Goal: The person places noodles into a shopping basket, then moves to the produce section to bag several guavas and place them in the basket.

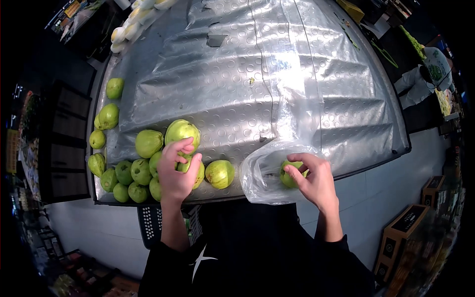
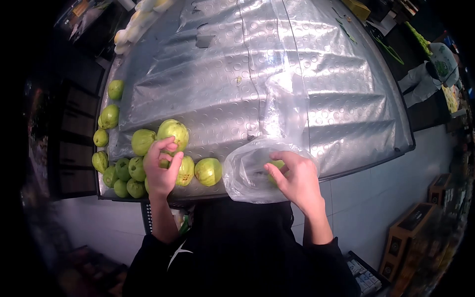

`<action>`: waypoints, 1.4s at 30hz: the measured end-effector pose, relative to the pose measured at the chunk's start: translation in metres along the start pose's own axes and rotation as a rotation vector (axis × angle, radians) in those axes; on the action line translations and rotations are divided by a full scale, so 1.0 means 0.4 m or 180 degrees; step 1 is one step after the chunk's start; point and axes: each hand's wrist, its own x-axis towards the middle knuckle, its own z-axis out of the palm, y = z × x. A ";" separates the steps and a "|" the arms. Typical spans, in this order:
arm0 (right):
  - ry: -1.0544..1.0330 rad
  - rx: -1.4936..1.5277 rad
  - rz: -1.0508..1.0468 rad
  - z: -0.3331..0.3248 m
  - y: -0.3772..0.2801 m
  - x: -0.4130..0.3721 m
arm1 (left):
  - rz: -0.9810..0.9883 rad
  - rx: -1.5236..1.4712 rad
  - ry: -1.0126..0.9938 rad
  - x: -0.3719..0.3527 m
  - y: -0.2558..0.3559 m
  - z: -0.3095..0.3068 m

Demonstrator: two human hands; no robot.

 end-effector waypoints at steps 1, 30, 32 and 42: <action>0.0039 0.0229 -0.0129 0.015 -0.002 -0.003 | -0.0010 0.0008 -0.0020 -0.008 -0.018 -0.016; 0.0124 0.0755 -0.0775 0.089 -0.025 -0.016 | -0.2250 -0.4896 -0.0290 -0.125 -0.067 0.069; 0.0110 0.0745 -0.0821 0.089 -0.032 -0.014 | -0.2169 -0.5155 -0.0697 -0.120 -0.078 0.077; 0.0209 0.0463 -0.1807 0.081 -0.071 -0.005 | -0.2566 -0.4312 -0.1364 -0.120 -0.013 0.092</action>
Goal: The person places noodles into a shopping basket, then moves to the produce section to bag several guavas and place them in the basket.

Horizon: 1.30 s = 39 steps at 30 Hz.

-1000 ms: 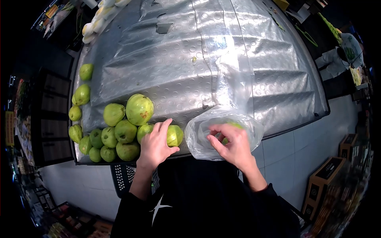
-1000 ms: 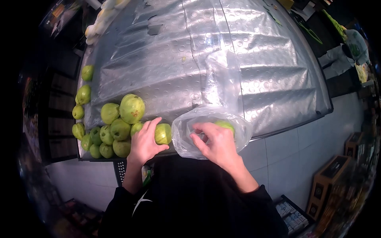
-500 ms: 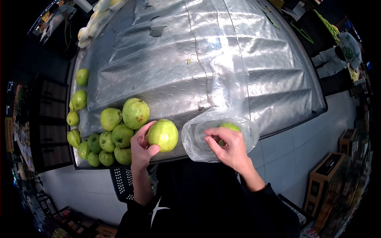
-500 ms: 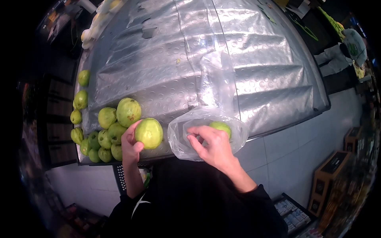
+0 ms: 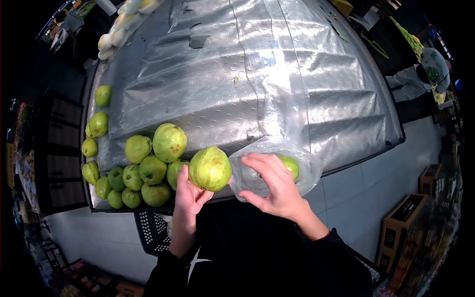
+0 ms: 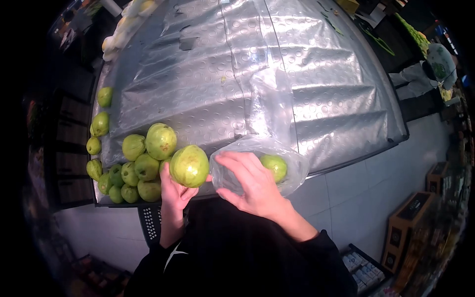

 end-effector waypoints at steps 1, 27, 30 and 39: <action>-0.0182 0.0011 -0.0026 0.002 0.000 -0.003 | -0.0116 0.0262 0.0192 -0.005 0.000 0.009; -0.1234 -0.1172 0.1021 -0.029 0.081 0.007 | 0.0857 0.1914 -0.0383 0.001 0.023 0.187; -0.1959 -0.1392 0.1332 -0.001 0.105 0.019 | 0.1274 0.1992 -0.0556 -0.016 0.038 0.219; -0.2178 -0.1639 0.1032 -0.016 0.095 0.007 | 0.1718 0.2931 -0.0552 -0.013 0.058 0.212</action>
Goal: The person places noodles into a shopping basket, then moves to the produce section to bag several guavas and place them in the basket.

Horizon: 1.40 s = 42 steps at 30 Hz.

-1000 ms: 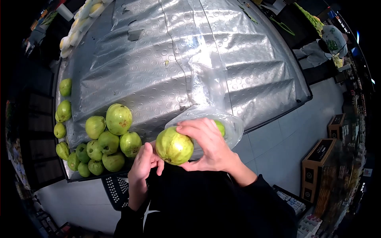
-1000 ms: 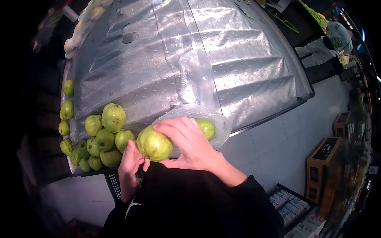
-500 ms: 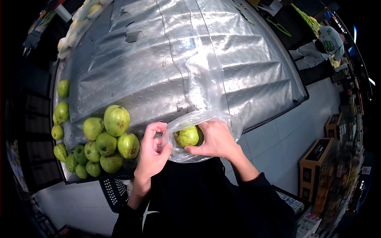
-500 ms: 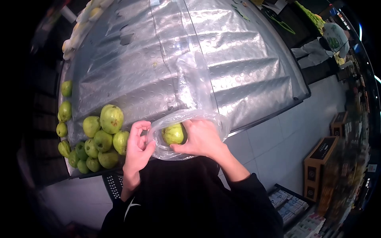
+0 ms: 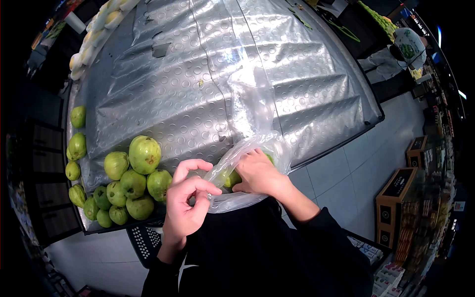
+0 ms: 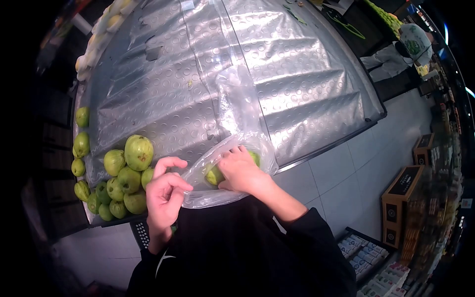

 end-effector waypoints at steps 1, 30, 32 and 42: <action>-0.0408 0.0289 0.0124 -0.021 0.001 -0.003 | -0.0169 0.0200 -0.0131 0.005 0.011 -0.004; 0.2701 0.1954 -0.0599 0.012 -0.031 -0.048 | -0.0811 0.4232 0.1252 0.009 -0.160 -0.228; 0.2750 0.1948 -0.0614 0.018 -0.032 -0.051 | -0.0806 0.4378 0.1313 0.012 -0.166 -0.226; 0.2797 0.1905 -0.0589 0.014 -0.034 -0.055 | -0.0874 0.2122 0.1780 0.028 -0.107 -0.253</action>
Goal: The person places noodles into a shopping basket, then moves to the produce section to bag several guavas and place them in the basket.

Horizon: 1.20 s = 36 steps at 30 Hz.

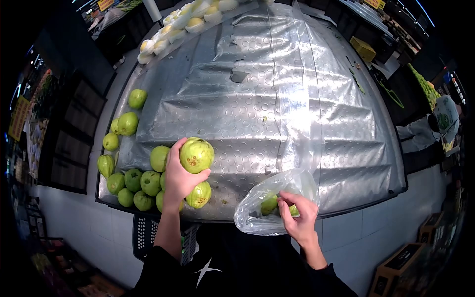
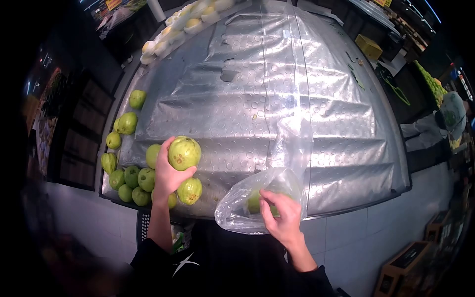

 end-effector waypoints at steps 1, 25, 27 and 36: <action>-0.0015 -0.0025 -0.0013 -0.001 -0.001 -0.002 | 0.0004 -0.0005 -0.0007 -0.006 0.003 0.006; -0.0632 0.1105 0.0223 0.002 -0.060 0.041 | 0.0998 -0.3741 -0.1583 -0.157 0.185 0.132; -0.0727 0.1346 0.0432 -0.009 -0.046 0.030 | 0.0962 -0.3566 -0.1707 -0.160 0.185 0.134; -0.0454 0.2485 0.1207 -0.113 0.004 -0.003 | 0.1179 -0.1751 -0.2055 -0.097 0.188 0.075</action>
